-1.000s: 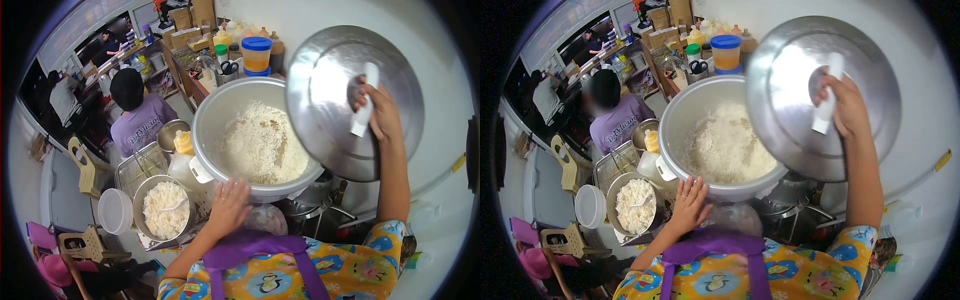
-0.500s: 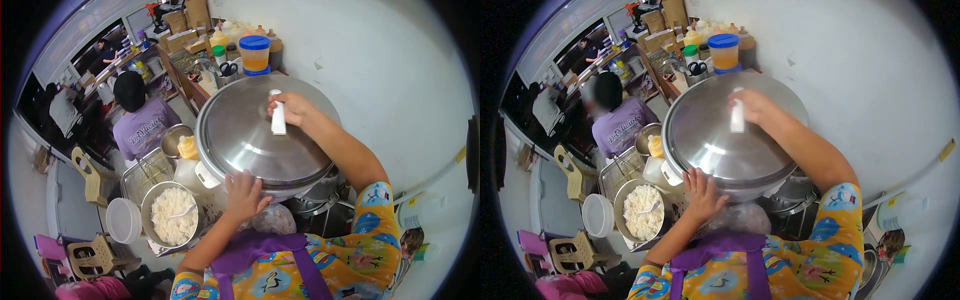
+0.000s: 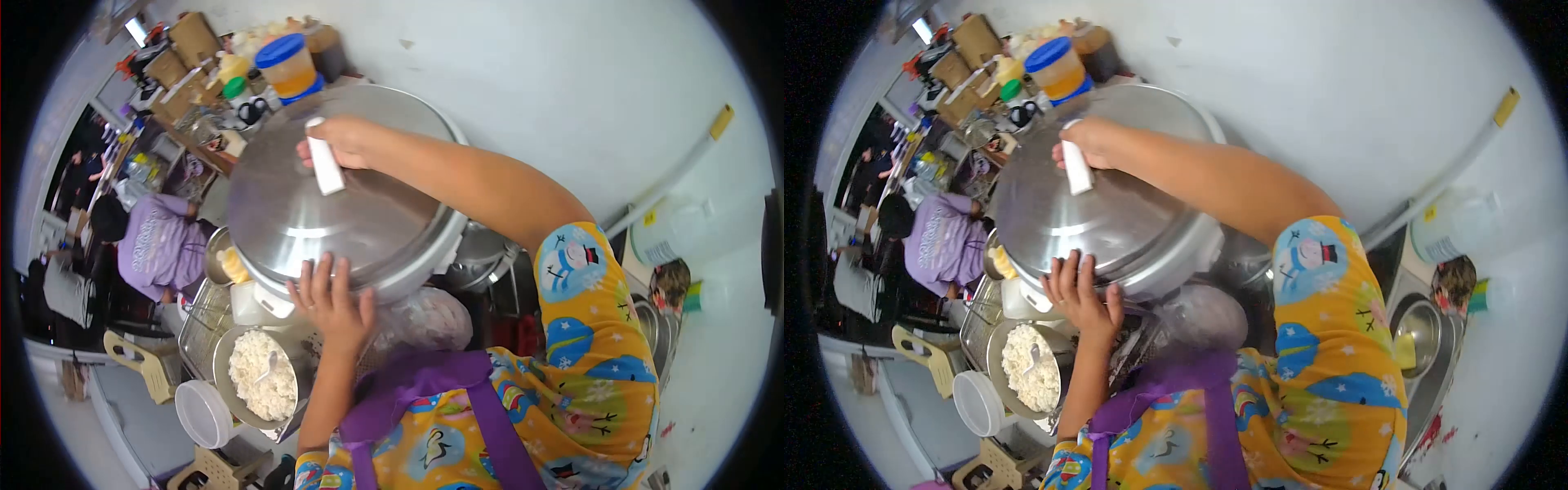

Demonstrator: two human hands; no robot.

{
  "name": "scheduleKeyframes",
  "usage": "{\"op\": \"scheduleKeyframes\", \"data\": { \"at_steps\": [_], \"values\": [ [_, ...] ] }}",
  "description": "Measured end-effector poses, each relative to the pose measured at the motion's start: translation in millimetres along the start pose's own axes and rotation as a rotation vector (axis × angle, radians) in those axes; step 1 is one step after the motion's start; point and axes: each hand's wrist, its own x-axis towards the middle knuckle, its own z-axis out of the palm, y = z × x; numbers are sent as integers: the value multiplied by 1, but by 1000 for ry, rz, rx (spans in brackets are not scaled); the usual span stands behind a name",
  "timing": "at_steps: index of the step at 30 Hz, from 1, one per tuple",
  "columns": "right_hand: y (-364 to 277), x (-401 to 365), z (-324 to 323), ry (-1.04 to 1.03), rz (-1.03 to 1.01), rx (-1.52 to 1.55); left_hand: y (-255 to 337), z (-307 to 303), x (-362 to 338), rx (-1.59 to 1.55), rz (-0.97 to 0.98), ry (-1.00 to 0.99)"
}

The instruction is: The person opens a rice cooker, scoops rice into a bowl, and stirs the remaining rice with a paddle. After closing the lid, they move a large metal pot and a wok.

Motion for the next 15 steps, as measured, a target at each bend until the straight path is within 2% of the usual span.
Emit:
{"op": "scheduleKeyframes", "data": {
  "at_steps": [2, 3, 4, 6, 10, 14, 15],
  "values": [
    [-15, -27, 3, -24, 21, -183, -1, 0, 0, -8, 15, 2],
    [-24, -42, -7, -142, -34, -395, 0, -3, 2, -4, 22, -13],
    [-40, -74, -6, -102, -90, -707, 0, -5, 3, -10, 26, -28],
    [-62, -121, -23, -117, -409, -1304, 5, -7, 9, 4, 6, -53],
    [-77, -211, -71, 145, -531, -1097, 11, -8, 20, 107, 29, -69],
    [-48, -280, -144, 543, -564, -582, 16, -19, 30, -2, 36, -37],
    [-29, -291, -172, 618, -593, -370, 20, -21, 31, -14, 42, -34]
  ]
}}
